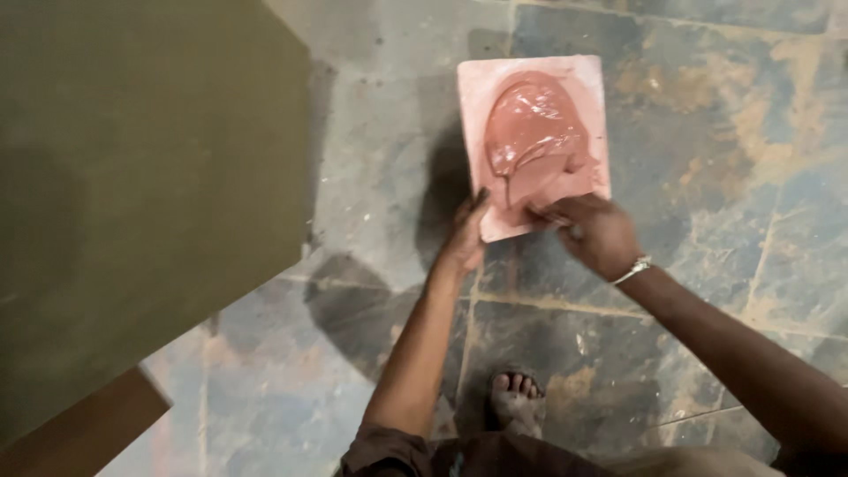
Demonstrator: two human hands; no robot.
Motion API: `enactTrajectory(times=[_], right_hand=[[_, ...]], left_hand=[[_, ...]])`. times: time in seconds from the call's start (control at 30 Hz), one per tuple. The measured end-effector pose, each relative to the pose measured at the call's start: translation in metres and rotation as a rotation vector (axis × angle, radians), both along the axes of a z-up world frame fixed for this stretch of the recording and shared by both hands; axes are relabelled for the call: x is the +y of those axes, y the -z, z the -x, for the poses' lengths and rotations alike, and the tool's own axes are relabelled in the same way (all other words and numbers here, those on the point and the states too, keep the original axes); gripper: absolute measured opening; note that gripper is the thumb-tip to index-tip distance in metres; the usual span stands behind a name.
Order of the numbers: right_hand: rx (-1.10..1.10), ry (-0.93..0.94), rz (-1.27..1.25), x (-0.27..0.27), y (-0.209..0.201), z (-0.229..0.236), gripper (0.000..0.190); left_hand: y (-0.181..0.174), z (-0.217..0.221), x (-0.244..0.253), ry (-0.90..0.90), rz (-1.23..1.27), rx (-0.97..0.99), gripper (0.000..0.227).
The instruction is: The person scoops reddish-brown putty from a pink tray using a small rectangular tool and applies it to the edges and corners of a wooden cabinet. The person repeatedly smooths the putty along the seams and edges of the furniture piece.
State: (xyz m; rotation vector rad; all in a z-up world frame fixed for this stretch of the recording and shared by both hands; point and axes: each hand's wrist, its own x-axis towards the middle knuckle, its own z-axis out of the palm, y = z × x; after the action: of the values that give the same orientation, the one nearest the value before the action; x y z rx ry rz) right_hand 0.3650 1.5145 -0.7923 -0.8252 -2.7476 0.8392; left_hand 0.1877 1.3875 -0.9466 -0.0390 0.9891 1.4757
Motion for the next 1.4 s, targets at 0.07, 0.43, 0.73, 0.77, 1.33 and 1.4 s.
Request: enactTrajectory(times=[0.07, 0.43, 0.73, 0.77, 1.33, 1.4], right_hand=[[-0.075, -0.179, -0.077, -0.007, 0.014, 0.009, 0.037], [-0.107, -0.107, -0.237, -0.023, 0.064, 0.031, 0.029], [-0.151, -0.229, -0.28, -0.035, 0.086, 0.048, 0.019], [-0.191, -0.278, -0.223, -0.036, 0.087, 0.043, 0.019], [-0.131, -0.03, -0.334, -0.034, 0.103, -0.004, 0.022], [-0.111, -0.076, -0.232, -0.033, 0.114, -0.001, 0.021]], left_hand=[[0.026, 0.007, -0.011, 0.018, -0.066, -0.133, 0.078], [0.024, 0.03, -0.006, 0.667, 0.695, 0.924, 0.091], [-0.038, 0.047, 0.011, 0.716, 0.815, 1.363, 0.076], [-0.039, 0.045, 0.011, 0.623, 0.808, 1.533, 0.07], [-0.095, 0.045, -0.049, 0.492, 0.367, 1.329, 0.025], [-0.114, 0.05, -0.047, 0.427, 0.25, 1.421, 0.024]])
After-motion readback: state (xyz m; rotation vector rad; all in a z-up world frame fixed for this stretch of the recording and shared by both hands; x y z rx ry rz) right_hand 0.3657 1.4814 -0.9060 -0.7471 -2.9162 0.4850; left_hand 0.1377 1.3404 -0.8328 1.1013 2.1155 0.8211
